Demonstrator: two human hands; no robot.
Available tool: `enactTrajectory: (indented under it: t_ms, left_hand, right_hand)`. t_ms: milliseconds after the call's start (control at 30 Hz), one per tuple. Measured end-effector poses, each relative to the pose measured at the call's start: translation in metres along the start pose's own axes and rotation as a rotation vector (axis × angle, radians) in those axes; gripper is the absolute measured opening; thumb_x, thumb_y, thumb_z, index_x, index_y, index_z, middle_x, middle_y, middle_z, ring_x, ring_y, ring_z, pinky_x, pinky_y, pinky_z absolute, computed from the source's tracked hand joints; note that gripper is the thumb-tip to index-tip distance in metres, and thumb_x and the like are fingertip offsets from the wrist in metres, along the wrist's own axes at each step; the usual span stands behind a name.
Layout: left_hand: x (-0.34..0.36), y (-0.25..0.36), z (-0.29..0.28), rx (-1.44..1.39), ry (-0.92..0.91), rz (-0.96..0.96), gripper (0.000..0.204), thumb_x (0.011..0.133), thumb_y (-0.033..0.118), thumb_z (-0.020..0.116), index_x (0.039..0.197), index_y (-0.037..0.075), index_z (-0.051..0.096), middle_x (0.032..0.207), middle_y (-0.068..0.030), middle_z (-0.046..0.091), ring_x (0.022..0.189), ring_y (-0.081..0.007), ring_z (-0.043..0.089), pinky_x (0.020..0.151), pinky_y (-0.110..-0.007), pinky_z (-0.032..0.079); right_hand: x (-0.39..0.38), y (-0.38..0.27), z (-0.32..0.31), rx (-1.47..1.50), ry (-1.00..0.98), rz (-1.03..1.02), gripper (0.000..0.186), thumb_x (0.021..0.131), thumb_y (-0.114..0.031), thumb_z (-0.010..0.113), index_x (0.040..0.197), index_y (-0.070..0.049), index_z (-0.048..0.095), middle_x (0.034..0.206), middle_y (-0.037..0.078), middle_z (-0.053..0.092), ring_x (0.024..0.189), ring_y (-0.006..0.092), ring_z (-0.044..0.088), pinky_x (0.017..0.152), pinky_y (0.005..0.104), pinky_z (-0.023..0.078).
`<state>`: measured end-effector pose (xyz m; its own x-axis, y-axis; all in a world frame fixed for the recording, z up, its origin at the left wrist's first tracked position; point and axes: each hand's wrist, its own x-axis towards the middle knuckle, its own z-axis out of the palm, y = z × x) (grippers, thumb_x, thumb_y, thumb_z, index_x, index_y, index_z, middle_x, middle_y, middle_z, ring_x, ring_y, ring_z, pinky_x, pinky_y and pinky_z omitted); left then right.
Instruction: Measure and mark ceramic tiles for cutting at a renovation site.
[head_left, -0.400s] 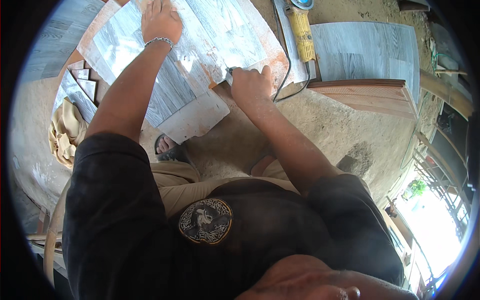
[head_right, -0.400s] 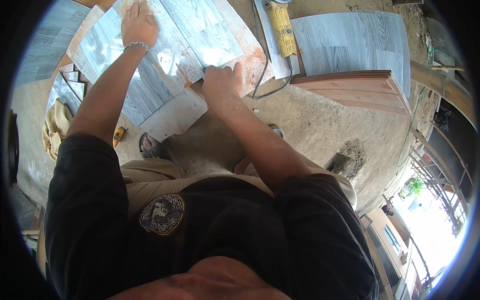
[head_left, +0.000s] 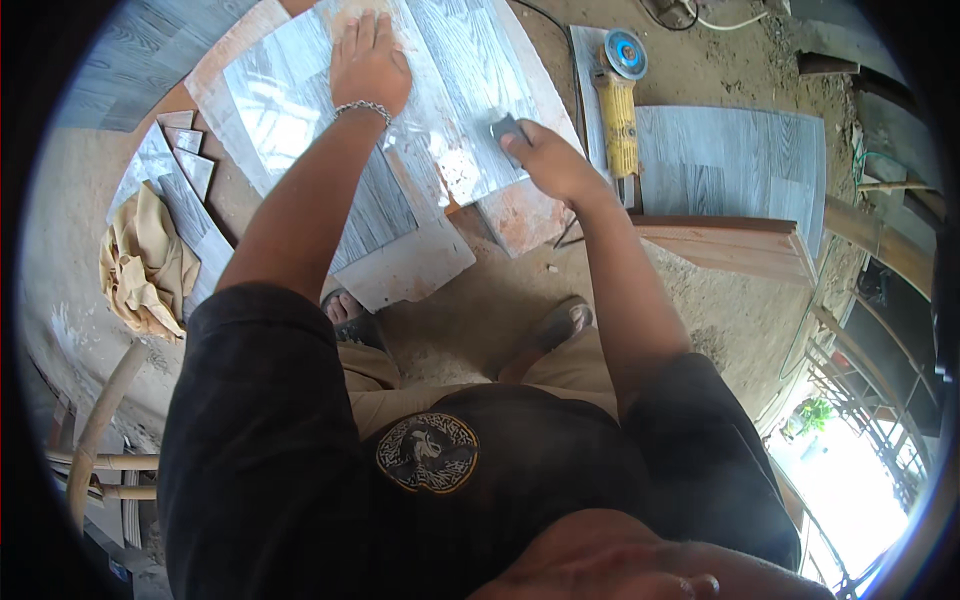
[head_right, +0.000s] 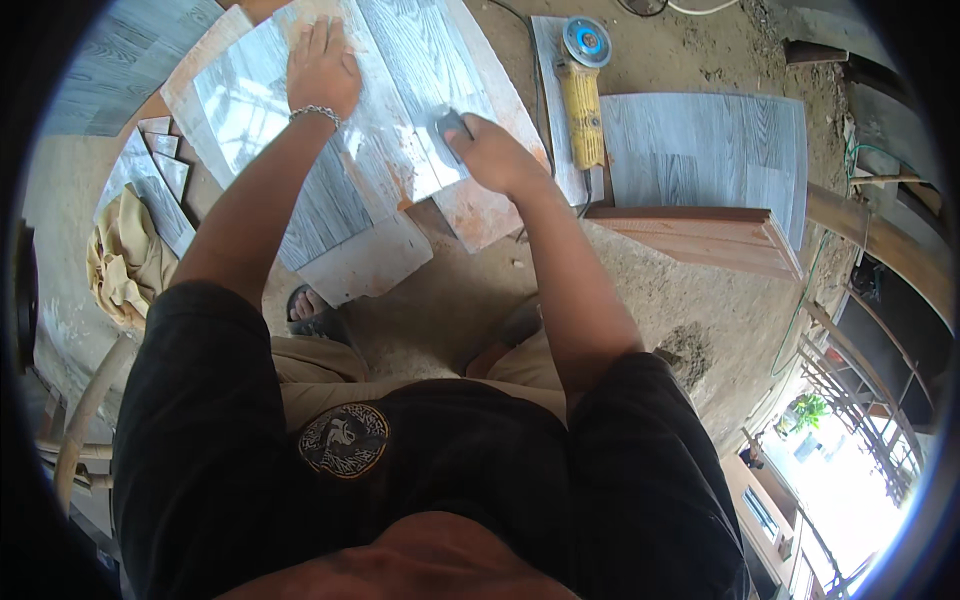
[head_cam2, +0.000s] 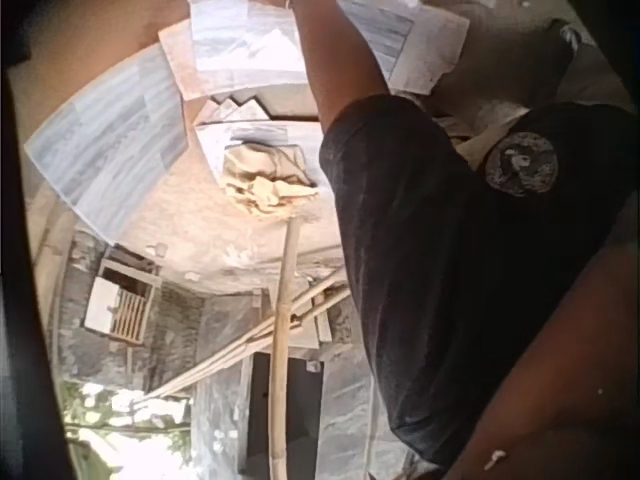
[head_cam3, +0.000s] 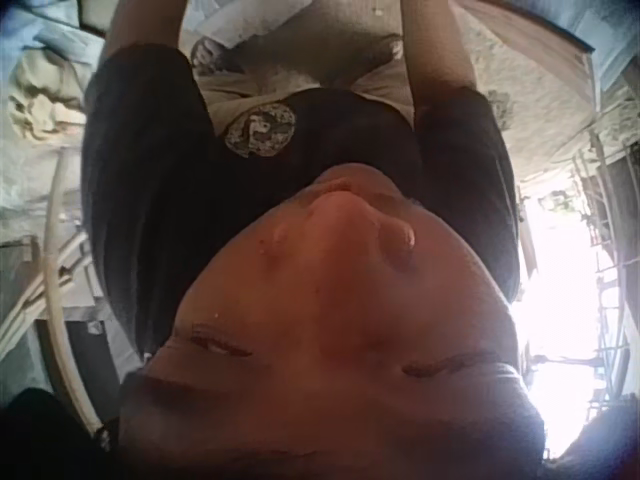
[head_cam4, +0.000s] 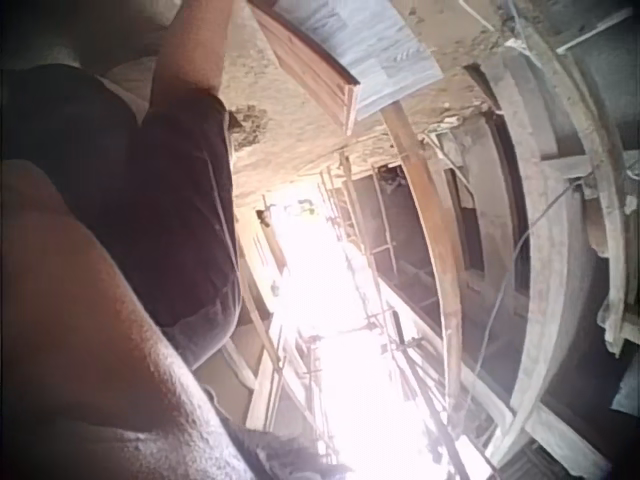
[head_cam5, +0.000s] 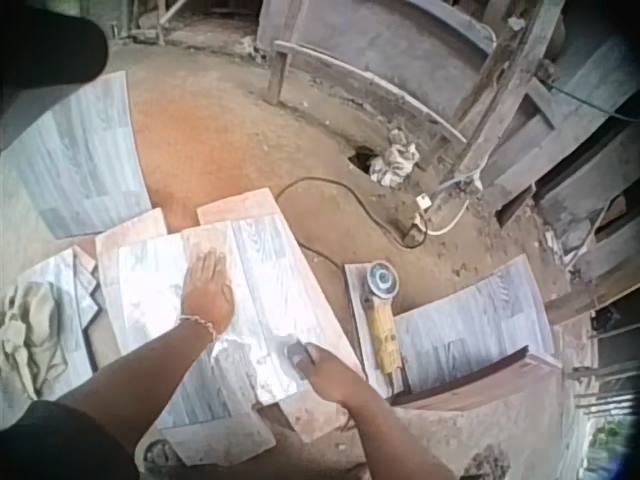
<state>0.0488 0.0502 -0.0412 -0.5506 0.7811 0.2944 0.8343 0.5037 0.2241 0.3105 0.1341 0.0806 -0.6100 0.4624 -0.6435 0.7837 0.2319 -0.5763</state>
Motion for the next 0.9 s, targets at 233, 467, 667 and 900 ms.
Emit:
enactTrajectory:
  t_ms: [233, 467, 667, 900]
  left_hand:
    - [0.001, 0.012, -0.006, -0.034, -0.010, -0.015, 0.056, 0.099, 0.026, 0.051, 0.151, 0.008, 0.050, 0.161, -0.0138, 0.043, 0.150, -0.0329, 0.037, 0.124, -0.049, 0.026]
    - [0.007, 0.018, -0.013, -0.087, -0.052, -0.042, 0.054, 0.100, 0.024, 0.050, 0.151, 0.007, 0.049, 0.160, -0.0141, 0.042, 0.150, -0.0335, 0.037, 0.124, -0.049, 0.027]
    - [0.006, 0.014, -0.014, -0.112, -0.053, -0.061, 0.054, 0.100, 0.024, 0.049, 0.151, 0.007, 0.049, 0.161, -0.0145, 0.041, 0.150, -0.0337, 0.036, 0.124, -0.049, 0.027]
    - [0.005, 0.016, -0.011, -0.117, -0.039, -0.055, 0.055, 0.100, 0.025, 0.050, 0.151, 0.007, 0.049, 0.161, -0.0142, 0.041, 0.150, -0.0336, 0.036, 0.124, -0.049, 0.027]
  right_hand:
    - [0.155, -0.069, -0.016, 0.438, 0.365, -0.030, 0.033, 0.104, -0.031, 0.058, 0.114, 0.000, 0.067, 0.101, 0.014, 0.072, 0.086, 0.0267, 0.069, 0.085, 0.0442, 0.054]
    - [0.262, -0.148, -0.030, -0.445, 0.467, -0.097, 0.030, 0.099, -0.020, 0.053, 0.118, -0.005, 0.070, 0.119, 0.019, 0.074, 0.117, 0.0333, 0.070, 0.106, 0.0562, 0.045]
    - [0.270, -0.174, -0.022, -0.700, 0.597, -0.146, 0.025, 0.096, -0.018, 0.054, 0.110, -0.008, 0.072, 0.102, 0.015, 0.078, 0.101, 0.0285, 0.075, 0.095, 0.0526, 0.049]
    - [0.280, -0.187, -0.026, -0.856, 0.571, -0.150, 0.026, 0.096, -0.018, 0.055, 0.102, -0.015, 0.080, 0.109, 0.011, 0.078, 0.105, 0.0247, 0.074, 0.101, 0.0497, 0.044]
